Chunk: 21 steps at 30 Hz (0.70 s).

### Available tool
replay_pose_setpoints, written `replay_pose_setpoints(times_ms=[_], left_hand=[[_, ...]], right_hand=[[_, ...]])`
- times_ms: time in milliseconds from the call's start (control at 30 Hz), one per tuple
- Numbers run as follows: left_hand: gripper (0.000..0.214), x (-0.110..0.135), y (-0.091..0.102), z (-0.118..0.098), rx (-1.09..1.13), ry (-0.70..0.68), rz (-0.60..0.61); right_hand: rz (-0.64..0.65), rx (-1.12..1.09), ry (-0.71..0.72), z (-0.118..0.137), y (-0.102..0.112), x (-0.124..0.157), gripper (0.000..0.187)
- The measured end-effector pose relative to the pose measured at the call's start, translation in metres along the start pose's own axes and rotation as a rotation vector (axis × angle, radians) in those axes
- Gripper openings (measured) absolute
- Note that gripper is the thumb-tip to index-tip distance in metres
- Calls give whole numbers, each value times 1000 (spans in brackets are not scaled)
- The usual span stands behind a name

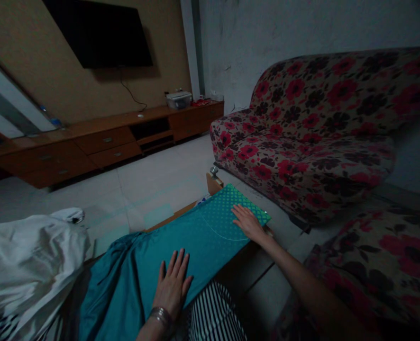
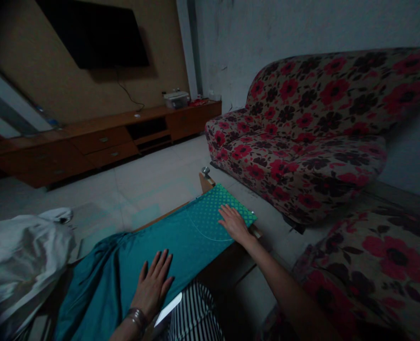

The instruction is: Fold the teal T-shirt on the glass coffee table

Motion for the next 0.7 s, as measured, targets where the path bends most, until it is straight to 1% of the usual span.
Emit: replay_pose_setpoints(times_ms=[67, 133, 233, 367, 433, 500, 567, 600, 633, 667, 700], left_hand=[[54, 0, 3, -3, -9, 5, 6], [55, 1, 5, -8, -1, -4, 35], [57, 1, 4, -19, 45, -6, 66], [59, 0, 4, -35, 158, -14, 58], [59, 2, 7, -44, 223, -37, 63], [58, 10, 16, -51, 300, -57, 69], [56, 28, 29, -52, 386, -41, 55], [55, 40, 38, -49, 430, -21, 35], [53, 56, 46, -45, 473, 5, 8], [51, 74, 53, -38, 515, 34, -25], [47, 94, 60, -31, 556, 71, -61]], right_hand=[[0, 44, -16, -33, 6, 11, 47], [-2, 84, -24, -58, 8, 22, 48], [-3, 123, 16, -82, 4, 36, 51], [12, 152, 65, -113, -6, 57, 54], [20, 166, 61, -131, -7, 67, 55], [27, 165, 80, -143, -4, 75, 58], [20, 171, 105, -142, 4, 74, 59], [0, 186, 102, -136, 10, 70, 59], [-28, 206, 92, -124, 17, 62, 59], [-60, 222, 80, -106, 24, 51, 59], [-88, 226, 75, -80, 29, 37, 58]])
Point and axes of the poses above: each hand's wrist, its own x-axis away from the middle knuckle, its own y-axis out of the back of the hand, z = x × y, the point moved 8 cm from there along -x, towards the middle knuckle, and after that the axes turned 11 degrees about y, right-handed, at the moved point
